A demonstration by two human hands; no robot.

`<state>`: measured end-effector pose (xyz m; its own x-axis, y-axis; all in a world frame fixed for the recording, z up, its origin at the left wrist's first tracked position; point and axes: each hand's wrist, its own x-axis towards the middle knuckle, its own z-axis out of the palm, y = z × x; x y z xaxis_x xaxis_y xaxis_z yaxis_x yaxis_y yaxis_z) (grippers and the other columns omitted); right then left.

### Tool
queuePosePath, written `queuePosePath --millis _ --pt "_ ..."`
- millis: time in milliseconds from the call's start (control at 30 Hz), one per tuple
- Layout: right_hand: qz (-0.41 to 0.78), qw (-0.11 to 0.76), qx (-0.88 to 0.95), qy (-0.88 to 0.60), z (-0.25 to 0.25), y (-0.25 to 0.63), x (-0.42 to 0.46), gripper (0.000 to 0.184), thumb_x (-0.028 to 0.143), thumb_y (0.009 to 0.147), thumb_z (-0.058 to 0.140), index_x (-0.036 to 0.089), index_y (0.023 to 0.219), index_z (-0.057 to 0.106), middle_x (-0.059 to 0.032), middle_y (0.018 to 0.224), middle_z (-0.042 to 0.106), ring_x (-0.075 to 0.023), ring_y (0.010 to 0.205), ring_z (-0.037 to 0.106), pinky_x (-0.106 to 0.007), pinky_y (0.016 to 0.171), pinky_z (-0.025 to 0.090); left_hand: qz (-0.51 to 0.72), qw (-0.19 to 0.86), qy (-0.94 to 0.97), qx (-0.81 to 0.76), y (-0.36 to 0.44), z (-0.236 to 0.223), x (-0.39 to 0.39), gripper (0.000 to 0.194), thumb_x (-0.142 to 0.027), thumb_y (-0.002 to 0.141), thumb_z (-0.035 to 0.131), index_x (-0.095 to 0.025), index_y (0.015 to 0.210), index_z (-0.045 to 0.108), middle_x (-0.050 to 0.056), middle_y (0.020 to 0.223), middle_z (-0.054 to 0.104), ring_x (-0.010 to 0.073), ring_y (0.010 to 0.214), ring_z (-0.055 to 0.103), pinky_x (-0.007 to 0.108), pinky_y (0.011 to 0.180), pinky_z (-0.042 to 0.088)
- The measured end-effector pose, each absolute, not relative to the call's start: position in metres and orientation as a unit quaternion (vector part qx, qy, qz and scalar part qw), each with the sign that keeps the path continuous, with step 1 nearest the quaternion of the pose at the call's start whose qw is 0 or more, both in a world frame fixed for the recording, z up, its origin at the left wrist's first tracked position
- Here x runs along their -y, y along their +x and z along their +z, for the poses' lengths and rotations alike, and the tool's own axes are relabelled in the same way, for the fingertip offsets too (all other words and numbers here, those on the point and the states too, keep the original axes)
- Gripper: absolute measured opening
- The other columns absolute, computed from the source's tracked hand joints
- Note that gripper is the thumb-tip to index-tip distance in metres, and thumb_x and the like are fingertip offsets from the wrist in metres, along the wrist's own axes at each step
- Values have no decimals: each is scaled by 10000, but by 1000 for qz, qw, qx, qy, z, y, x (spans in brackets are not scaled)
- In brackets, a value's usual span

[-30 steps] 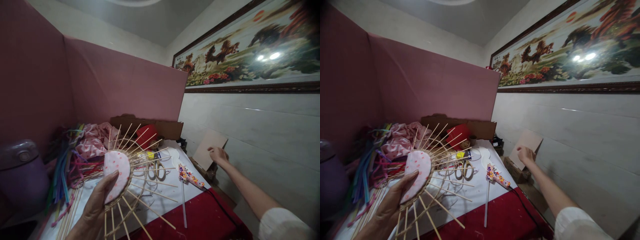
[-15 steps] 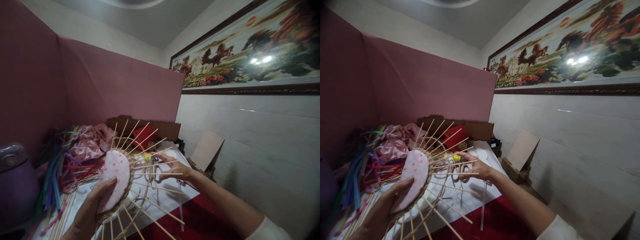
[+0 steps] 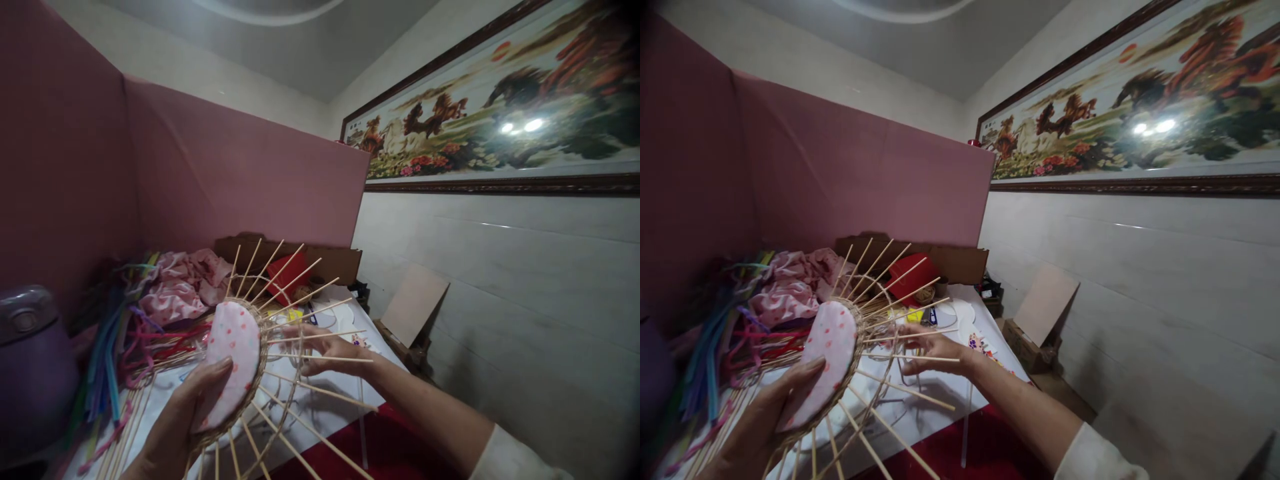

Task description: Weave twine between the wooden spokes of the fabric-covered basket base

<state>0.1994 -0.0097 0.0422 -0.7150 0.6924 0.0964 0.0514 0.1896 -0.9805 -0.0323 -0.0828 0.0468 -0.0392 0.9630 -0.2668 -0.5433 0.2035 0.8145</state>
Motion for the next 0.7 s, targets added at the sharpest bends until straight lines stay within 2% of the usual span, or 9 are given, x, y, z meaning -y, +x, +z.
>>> queuePosePath --millis 67,133,200,300,400,500,567,633,700 --pt "592 252 721 -256 39 200 11 339 362 661 732 187 936 639 -28 905 631 -164 871 567 -306 807 404 574 646 253 -434 -33 45 82 225 -122 722 586 -73 938 626 124 656 747 256 601 700 331 589 574" --pt "595 258 713 -266 38 204 11 261 393 698 696 162 809 643 -12 784 620 -127 739 560 -264 717 412 572 640 256 -444 -35 43 81 236 -134 713 603 -73 940 625 130 664 747 265 600 700 338 582 572" --pt "601 278 697 -273 39 209 10 229 361 709 692 156 788 631 -17 802 622 -114 711 554 -238 663 412 576 634 258 -446 -36 41 80 253 -136 702 616 -84 950 629 127 689 751 271 623 703 343 594 573" --pt "626 315 661 -269 44 217 8 188 314 740 663 145 790 595 -47 844 636 -137 754 596 -263 703 435 586 632 258 -437 -37 37 79 228 -116 677 630 -100 904 649 109 693 753 259 630 703 333 602 576" --pt "660 337 620 -258 49 223 7 213 338 754 632 150 807 546 -35 715 623 -169 683 626 -321 688 468 582 635 261 -436 -36 36 78 206 -119 671 636 -102 875 658 105 678 751 251 590 697 330 569 578" --pt "690 348 582 -251 56 228 9 206 334 747 627 161 801 529 22 587 528 -130 529 553 -334 604 491 584 640 255 -431 -36 37 78 238 -110 665 640 -103 902 659 98 669 750 242 570 693 318 547 576" --pt "681 364 577 -267 61 230 11 191 329 746 627 167 773 531 37 582 488 -96 482 481 -309 554 489 589 639 254 -425 -36 37 78 282 -104 660 642 -110 941 657 92 686 754 247 585 698 325 553 579" --pt "656 389 581 -285 65 230 14 194 326 736 644 161 726 542 29 604 489 -87 493 459 -275 530 471 587 635 259 -431 -36 36 78 300 -109 663 643 -106 963 653 99 710 756 259 604 701 339 567 582" --pt "632 413 586 -293 67 230 15 195 321 723 665 147 707 577 6 652 529 -98 561 495 -267 586 465 584 633 268 -432 -37 35 77 282 -116 680 635 -92 961 648 114 726 756 261 607 701 346 582 582"
